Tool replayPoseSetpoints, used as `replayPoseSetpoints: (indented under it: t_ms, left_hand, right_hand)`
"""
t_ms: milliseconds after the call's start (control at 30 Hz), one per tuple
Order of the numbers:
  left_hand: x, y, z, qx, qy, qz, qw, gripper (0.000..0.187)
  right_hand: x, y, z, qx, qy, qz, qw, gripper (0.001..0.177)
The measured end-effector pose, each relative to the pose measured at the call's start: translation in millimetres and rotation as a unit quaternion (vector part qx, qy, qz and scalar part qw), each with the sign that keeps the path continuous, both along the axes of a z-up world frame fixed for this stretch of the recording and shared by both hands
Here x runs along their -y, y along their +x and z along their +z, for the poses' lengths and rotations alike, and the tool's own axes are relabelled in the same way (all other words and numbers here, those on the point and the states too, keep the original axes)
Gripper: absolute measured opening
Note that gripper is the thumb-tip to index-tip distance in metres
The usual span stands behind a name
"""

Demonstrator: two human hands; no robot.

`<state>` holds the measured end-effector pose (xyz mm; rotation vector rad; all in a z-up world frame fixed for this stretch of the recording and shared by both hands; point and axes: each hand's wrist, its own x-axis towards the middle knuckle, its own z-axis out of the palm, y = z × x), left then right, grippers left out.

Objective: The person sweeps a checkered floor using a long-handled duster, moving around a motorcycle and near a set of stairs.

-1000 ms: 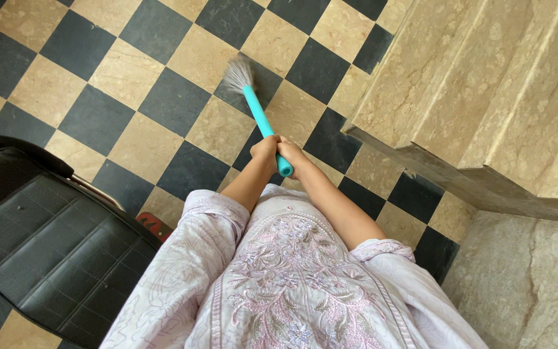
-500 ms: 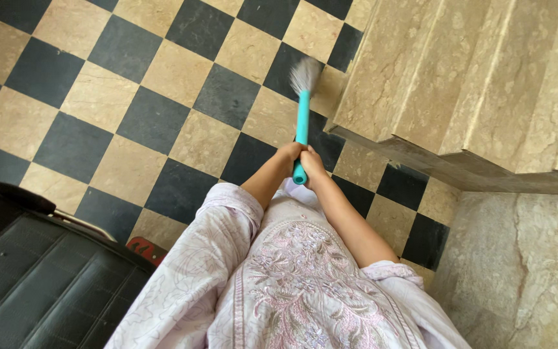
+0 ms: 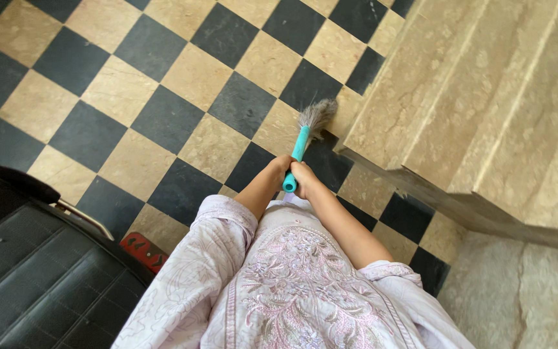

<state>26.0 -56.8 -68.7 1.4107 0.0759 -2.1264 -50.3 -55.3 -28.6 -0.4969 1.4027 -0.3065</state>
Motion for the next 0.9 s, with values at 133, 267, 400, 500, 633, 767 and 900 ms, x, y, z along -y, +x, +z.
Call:
replayPoseSetpoints:
  t_ms: [133, 267, 400, 500, 633, 767, 900]
  left_hand:
    - [1, 29, 16, 0.017, 0.066, 0.121, 0.990, 0.037]
    - [14, 43, 75, 0.057, 0.111, 0.222, 0.967, 0.037]
    - [33, 31, 121, 0.153, 0.131, 0.246, 0.948, 0.038]
    - [46, 19, 130, 0.165, 0.136, 0.241, 0.947, 0.037]
    - [71, -8, 103, 0.194, 0.108, 0.203, 0.954, 0.034]
    - [93, -49, 65, 0.258, 0.013, 0.163, 0.952, 0.031]
    - [111, -75, 49, 0.254, -0.025, 0.025, 0.967, 0.029]
  right_hand:
    - [19, 18, 16, 0.014, 0.018, 0.075, 0.997, 0.041]
    - [41, 28, 28, 0.069, 0.020, 0.131, 0.989, 0.039]
    - [62, 14, 30, 0.107, -0.015, 0.149, 0.983, 0.034]
    - [70, -3, 34, 0.105, -0.011, 0.122, 0.987, 0.028]
    - [85, -32, 14, 0.085, -0.035, 0.080, 0.993, 0.025]
    - [92, -67, -26, 0.113, -0.089, -0.019, 0.989, 0.024]
    - [99, -96, -35, 0.088, -0.142, -0.099, 0.981, 0.023]
